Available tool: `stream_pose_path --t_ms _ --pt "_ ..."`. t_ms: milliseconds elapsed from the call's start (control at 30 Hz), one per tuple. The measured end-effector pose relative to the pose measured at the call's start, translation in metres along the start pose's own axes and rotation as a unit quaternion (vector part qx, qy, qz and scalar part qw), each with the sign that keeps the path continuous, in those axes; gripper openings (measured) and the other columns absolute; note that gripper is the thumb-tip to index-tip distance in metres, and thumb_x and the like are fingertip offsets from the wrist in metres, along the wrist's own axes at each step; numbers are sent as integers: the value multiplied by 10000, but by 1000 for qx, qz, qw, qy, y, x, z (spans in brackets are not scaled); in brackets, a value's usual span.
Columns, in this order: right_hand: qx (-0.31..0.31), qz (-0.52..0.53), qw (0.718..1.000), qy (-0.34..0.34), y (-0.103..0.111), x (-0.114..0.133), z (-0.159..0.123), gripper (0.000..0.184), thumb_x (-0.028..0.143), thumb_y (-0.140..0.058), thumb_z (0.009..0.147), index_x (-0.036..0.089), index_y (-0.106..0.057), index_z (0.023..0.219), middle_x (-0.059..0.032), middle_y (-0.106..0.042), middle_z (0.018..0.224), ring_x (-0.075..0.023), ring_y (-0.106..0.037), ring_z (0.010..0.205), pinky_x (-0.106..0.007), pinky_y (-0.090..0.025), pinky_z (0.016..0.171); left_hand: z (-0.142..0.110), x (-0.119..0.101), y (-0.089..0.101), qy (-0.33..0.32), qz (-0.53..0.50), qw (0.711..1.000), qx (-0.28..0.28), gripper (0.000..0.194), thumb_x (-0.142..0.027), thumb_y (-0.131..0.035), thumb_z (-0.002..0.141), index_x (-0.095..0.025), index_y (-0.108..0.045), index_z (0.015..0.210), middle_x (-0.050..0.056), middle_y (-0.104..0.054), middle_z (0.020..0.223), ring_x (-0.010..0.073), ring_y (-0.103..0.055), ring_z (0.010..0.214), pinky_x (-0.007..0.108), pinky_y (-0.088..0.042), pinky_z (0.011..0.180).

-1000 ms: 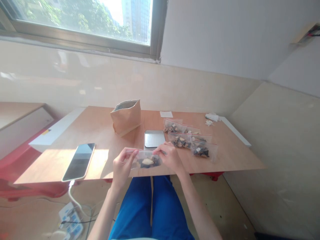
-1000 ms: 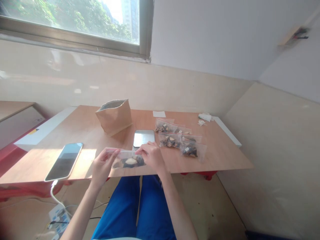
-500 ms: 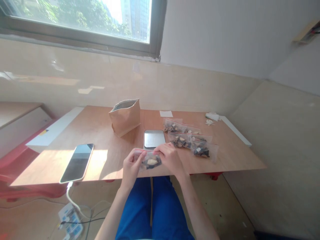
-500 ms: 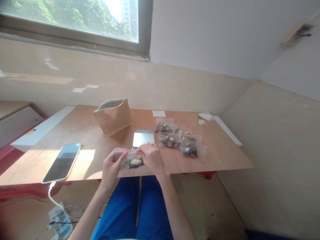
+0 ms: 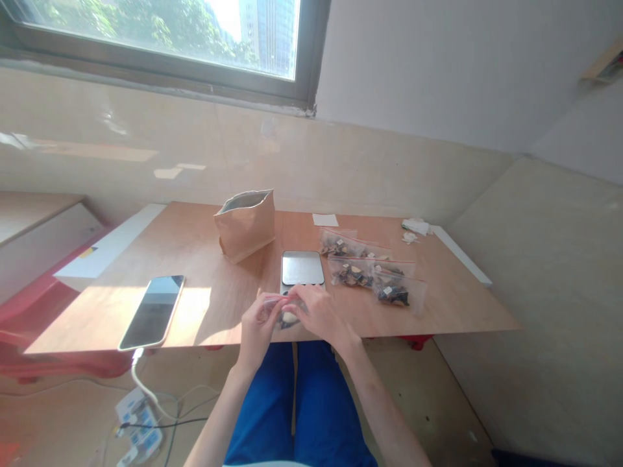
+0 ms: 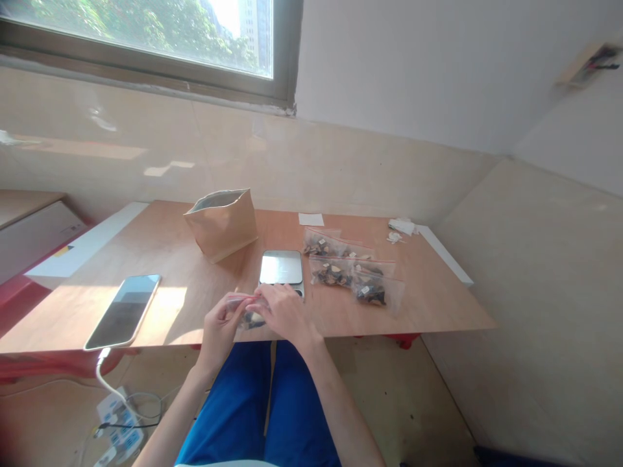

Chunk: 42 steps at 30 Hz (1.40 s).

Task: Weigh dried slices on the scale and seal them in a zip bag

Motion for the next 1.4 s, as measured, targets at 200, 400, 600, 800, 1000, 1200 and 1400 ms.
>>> stream_pose_path --t_ms 200,400,600,800,1000,1200,1400 --pt "-7 -20 999 48 -15 5 3 250 101 -451 894 192 -526 673 22 -572 591 -123 -492 563 -228 -340 638 -2 1 2 13 2 1000 23 247 -404 -532 840 -175 -605 779 18 -612 734 141 -571 699 241 -460 649" --pt "-17 -14 999 45 -18 7 1 212 167 -496 906 192 -574 710 29 -589 596 -114 -492 567 -223 -332 666 -3 -10 13 -52 38 997 -31 201 -353 -529 841 -184 -579 743 11 -601 715 135 -565 700 235 -449 654" --pt "-58 -9 998 -1 -4 -3 -3 218 161 -560 878 208 -648 684 20 -637 637 -121 -538 649 -240 -348 746 -1 -16 24 -51 50 996 -51 194 -358 -532 839 -191 -591 758 6 -624 722 128 -579 690 218 -446 630" --pt "-72 -5 997 12 -3 -2 -4 223 114 -560 866 216 -679 708 23 -641 636 -116 -544 641 -246 -357 751 -1 -16 27 -25 46 996 -71 252 -419 -521 834 -188 -591 759 13 -631 720 138 -590 682 230 -454 626" --pt "-83 -2 996 -15 4 -8 -7 234 145 -556 875 230 -696 707 15 -638 652 -126 -547 672 -252 -360 756 1 -13 36 -5 61 995 -77 265 -443 -527 823 -194 -597 764 15 -653 742 147 -603 724 237 -457 668" --pt "-84 10 996 -16 7 -12 -9 160 211 -599 858 235 -718 753 14 -651 646 -132 -557 657 -268 -365 733 3 -8 40 37 29 994 -102 323 -507 -542 787 -189 -592 768 24 -656 723 157 -609 691 246 -473 630" --pt "-93 33 995 -29 16 -22 -15 252 152 -525 888 214 -707 726 -7 -683 689 -146 -582 671 -280 -391 711 4 -5 39 76 -31 993 -80 341 -501 -575 771 -166 -631 781 47 -672 755 163 -622 722 247 -488 655"
Point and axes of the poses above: each hand's wrist, its own z-axis towards the middle knuckle, its own y-axis out of the back of the hand, x = y × z, the point moved 7 cm from there along z, towards the middle knuckle
